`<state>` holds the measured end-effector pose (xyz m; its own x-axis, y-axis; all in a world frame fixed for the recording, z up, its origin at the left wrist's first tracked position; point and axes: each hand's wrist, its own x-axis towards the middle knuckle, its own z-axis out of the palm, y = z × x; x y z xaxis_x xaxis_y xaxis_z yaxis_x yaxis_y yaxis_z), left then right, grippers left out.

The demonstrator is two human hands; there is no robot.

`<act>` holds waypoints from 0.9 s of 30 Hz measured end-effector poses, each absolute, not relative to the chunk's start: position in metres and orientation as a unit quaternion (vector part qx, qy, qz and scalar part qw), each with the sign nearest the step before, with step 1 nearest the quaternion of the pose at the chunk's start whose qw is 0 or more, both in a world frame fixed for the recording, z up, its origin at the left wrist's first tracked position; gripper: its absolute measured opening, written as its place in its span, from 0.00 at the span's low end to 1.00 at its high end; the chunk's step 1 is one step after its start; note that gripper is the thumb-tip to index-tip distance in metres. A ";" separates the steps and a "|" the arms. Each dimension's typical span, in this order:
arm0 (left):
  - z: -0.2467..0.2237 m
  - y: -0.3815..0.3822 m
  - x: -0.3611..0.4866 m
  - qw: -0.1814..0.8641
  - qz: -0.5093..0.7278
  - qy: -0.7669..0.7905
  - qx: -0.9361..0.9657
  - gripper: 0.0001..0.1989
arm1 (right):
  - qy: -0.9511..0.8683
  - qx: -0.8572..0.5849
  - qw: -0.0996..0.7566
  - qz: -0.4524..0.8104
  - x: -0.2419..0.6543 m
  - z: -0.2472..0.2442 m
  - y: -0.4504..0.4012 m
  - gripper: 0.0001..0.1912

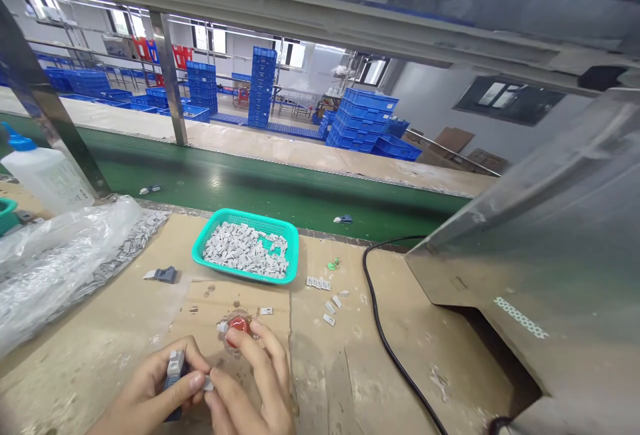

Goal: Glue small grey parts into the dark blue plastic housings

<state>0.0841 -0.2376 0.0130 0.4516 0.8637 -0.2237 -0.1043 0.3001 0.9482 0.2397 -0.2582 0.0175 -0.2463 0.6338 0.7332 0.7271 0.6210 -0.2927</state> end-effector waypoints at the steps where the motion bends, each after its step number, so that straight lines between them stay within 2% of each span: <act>1: 0.012 -0.237 0.085 0.710 0.339 0.386 0.482 0.13 | -0.788 -0.437 0.430 -0.050 0.242 0.017 -0.258 0.13; 4: 0.007 -0.236 0.087 0.712 0.343 0.372 0.488 0.15 | -0.786 -0.469 0.402 -0.025 0.250 0.014 -0.252 0.10; 10: -0.005 -0.231 0.075 0.670 0.358 0.447 0.472 0.17 | -0.728 -0.561 0.393 0.026 0.262 -0.006 -0.231 0.06; 15: -0.009 -0.227 0.066 0.660 0.401 0.439 0.461 0.14 | -0.735 -0.558 0.386 -0.006 0.259 -0.013 -0.225 0.06; 21: -0.011 -0.227 0.057 0.673 0.380 0.426 0.471 0.11 | -0.749 -0.542 0.381 -0.024 0.258 -0.014 -0.225 0.06; 27: -0.002 -0.226 0.057 0.722 0.388 0.423 0.387 0.24 | -0.748 -0.543 0.382 -0.021 0.259 -0.014 -0.227 0.06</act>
<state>0.0566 -0.2260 -0.0022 0.3414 0.8874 -0.3098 -0.2331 0.3993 0.8867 0.2594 -0.2266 -0.0140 -0.1188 0.7961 0.5934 0.8283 0.4090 -0.3829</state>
